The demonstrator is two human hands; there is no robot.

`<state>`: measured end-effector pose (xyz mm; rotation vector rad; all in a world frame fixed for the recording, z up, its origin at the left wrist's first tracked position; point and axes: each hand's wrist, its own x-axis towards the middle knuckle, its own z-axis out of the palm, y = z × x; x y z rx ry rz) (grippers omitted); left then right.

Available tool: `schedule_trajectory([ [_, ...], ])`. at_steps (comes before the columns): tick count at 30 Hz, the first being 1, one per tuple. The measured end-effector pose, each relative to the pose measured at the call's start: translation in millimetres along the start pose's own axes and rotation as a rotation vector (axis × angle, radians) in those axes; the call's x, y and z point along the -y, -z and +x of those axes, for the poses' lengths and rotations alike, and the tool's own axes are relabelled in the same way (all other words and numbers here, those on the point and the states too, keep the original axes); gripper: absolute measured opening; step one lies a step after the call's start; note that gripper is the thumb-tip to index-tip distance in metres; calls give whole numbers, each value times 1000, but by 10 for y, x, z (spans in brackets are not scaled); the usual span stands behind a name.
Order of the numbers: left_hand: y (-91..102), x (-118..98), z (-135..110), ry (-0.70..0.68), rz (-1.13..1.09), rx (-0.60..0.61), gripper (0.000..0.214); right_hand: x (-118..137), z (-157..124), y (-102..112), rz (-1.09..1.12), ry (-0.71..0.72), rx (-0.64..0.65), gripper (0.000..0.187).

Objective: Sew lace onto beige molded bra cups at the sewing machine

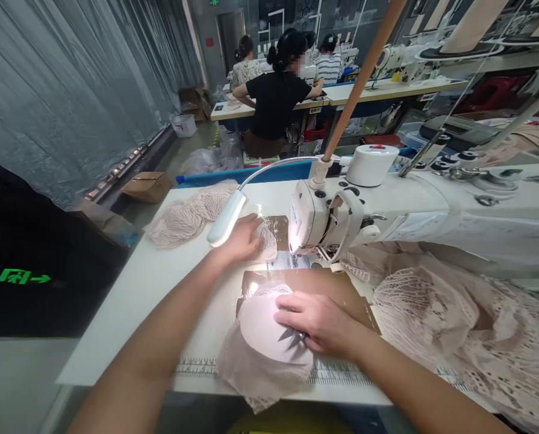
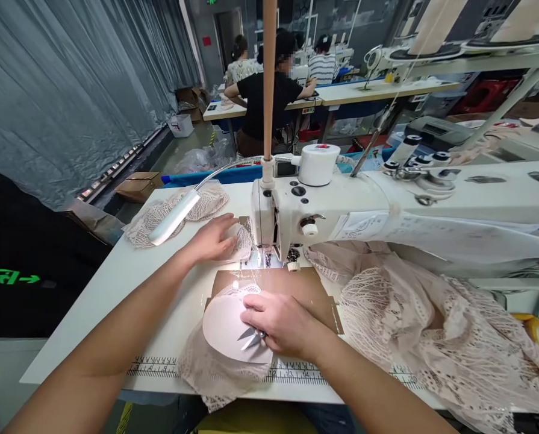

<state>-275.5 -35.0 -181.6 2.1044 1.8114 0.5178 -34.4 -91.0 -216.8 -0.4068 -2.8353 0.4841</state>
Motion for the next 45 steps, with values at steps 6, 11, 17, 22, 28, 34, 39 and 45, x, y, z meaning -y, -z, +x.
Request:
schedule_trajectory([
  [6,-146,224,155,171,-188,113,31,-94,-60,-22,9,-89,6,22],
  [11,-162,237,-214,204,-493,177,24,-136,-82,1,145,-117,-3,40],
  [17,-99,138,-639,204,-746,186,27,-127,-77,160,273,-174,54,32],
  [22,-186,-102,-817,9,-676,161,25,-40,36,250,419,-366,-109,33],
  [28,-183,-208,-868,-104,-683,239,28,93,350,135,743,-487,-245,44],
  [34,-36,90,-888,-68,-741,358,31,60,403,20,780,-542,-205,21],
  [39,-55,-14,-894,-92,-652,201,33,79,468,-14,804,-515,-278,23],
  [45,8,-33,-914,25,-637,184,24,111,462,-5,765,-481,-311,25],
])
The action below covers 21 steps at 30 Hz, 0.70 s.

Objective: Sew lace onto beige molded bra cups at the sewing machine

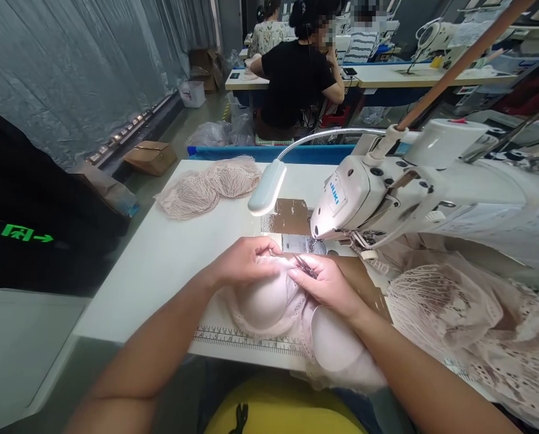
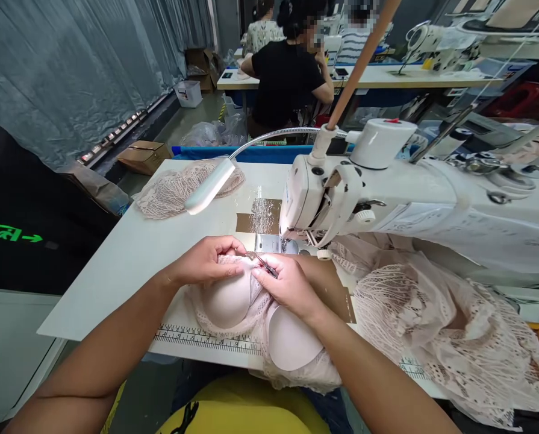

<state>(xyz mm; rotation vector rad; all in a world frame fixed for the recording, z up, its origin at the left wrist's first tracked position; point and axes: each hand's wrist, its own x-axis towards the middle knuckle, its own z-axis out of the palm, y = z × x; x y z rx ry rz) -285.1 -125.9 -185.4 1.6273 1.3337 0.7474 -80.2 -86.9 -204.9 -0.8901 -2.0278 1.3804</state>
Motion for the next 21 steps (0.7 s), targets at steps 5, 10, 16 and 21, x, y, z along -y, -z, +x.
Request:
schedule_trajectory([
  [5,113,16,-15,34,-49,68,21,-22,-32,20,-4,8,-1,23],
  [10,135,-55,-9,6,58,76,37,-59,-54,-4,-65,59,4,26],
  [16,-10,-51,39,76,15,148,20,-69,-52,-22,-66,135,0,18],
  [21,-64,0,53,123,-158,160,19,-153,-67,50,-23,77,-75,33],
])
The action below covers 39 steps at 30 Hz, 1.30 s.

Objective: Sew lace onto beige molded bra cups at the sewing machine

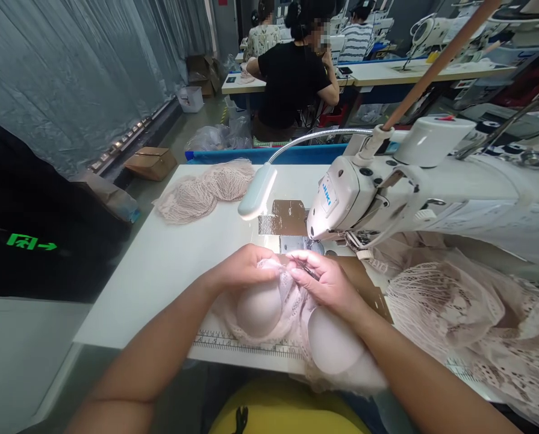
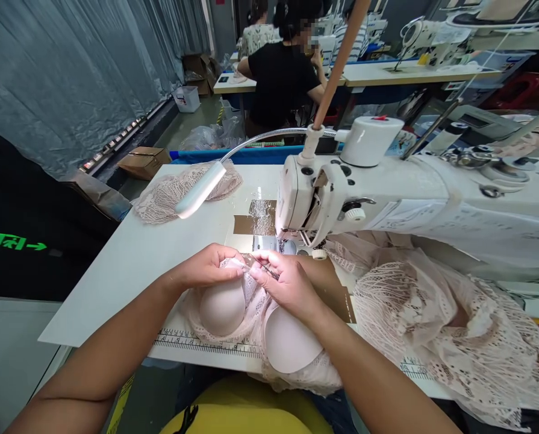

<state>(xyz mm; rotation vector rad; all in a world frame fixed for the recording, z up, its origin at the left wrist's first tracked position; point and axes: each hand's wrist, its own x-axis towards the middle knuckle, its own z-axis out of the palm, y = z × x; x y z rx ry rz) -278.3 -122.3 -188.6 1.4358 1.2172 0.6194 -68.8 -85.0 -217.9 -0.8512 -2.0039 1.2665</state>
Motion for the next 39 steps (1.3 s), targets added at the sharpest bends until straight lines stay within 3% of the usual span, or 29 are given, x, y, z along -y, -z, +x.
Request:
schedule_trajectory([
  [4,5,39,8,21,-139,5,25,-38,-6,85,18,-59,13,41],
  [10,-22,100,43,19,-201,-66,32,24,20,137,26,-26,90,31],
  [15,-68,81,51,2,-226,-26,32,42,20,96,69,-64,113,21],
  [26,-114,25,57,5,-193,26,30,101,38,41,88,-91,98,16],
  [33,-131,46,67,-8,-161,36,34,118,44,47,123,-114,154,16],
  [39,-73,121,119,33,-118,75,35,43,66,11,50,-159,105,18],
])
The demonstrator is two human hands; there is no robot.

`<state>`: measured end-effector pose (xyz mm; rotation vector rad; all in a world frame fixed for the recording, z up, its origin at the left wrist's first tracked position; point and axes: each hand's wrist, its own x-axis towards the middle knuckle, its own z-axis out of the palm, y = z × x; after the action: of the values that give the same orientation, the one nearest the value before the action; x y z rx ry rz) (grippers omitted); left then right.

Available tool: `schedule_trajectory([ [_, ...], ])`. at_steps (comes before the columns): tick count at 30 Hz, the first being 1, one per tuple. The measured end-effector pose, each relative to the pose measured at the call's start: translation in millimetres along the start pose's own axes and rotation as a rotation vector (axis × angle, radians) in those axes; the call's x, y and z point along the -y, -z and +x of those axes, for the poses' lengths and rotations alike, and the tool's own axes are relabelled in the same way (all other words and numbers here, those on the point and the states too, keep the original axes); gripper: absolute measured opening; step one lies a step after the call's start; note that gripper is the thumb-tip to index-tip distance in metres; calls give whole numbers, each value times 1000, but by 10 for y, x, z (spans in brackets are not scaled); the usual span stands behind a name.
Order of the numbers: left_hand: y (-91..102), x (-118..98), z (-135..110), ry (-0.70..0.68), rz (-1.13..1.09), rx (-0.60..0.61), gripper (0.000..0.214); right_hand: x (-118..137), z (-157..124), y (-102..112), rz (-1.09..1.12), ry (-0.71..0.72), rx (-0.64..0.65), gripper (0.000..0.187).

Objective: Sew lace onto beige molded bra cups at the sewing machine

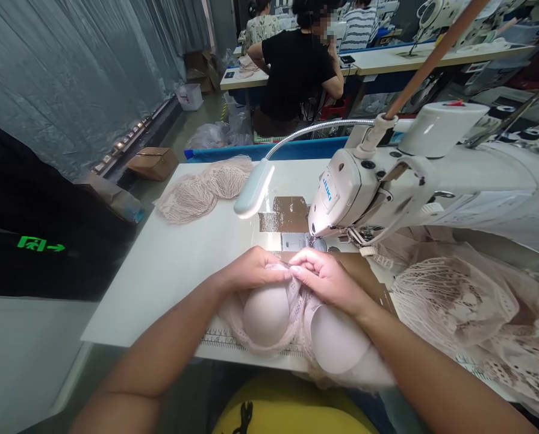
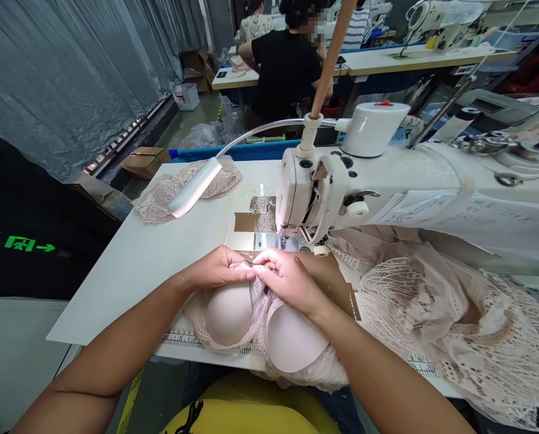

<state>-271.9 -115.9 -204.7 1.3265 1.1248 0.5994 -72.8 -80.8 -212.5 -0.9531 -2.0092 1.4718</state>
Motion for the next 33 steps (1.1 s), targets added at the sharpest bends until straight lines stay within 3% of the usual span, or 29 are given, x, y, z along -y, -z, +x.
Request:
schedule_trajectory([
  [3,167,70,17,66,-63,-17,47,20,-34,119,-57,-55,-5,23],
  [7,402,158,-29,210,-207,-50,71,62,-259,460,-362,-167,-1,35],
  [10,486,163,-82,248,-260,-11,79,-36,-534,711,-554,-237,-1,42],
  [13,505,130,-123,233,-269,-5,82,-190,-797,791,-668,-322,103,42],
  [16,487,106,-156,181,-196,-12,78,-255,-937,698,-668,-312,193,36],
  [20,378,88,-178,35,124,-22,68,-123,-865,544,-691,-173,5,36],
  [23,260,49,-214,-65,381,55,33,82,-691,457,-661,-37,-81,29],
  [25,213,22,-283,-85,497,85,10,218,-558,355,-604,-18,-21,29],
  [26,212,12,-335,-80,545,72,11,275,-487,281,-567,-29,34,30],
  [29,335,-11,-551,-69,682,-80,18,378,-224,-14,-433,-4,151,29],
  [33,811,-150,-869,-92,844,-513,8,460,355,-404,-314,246,13,29],
])
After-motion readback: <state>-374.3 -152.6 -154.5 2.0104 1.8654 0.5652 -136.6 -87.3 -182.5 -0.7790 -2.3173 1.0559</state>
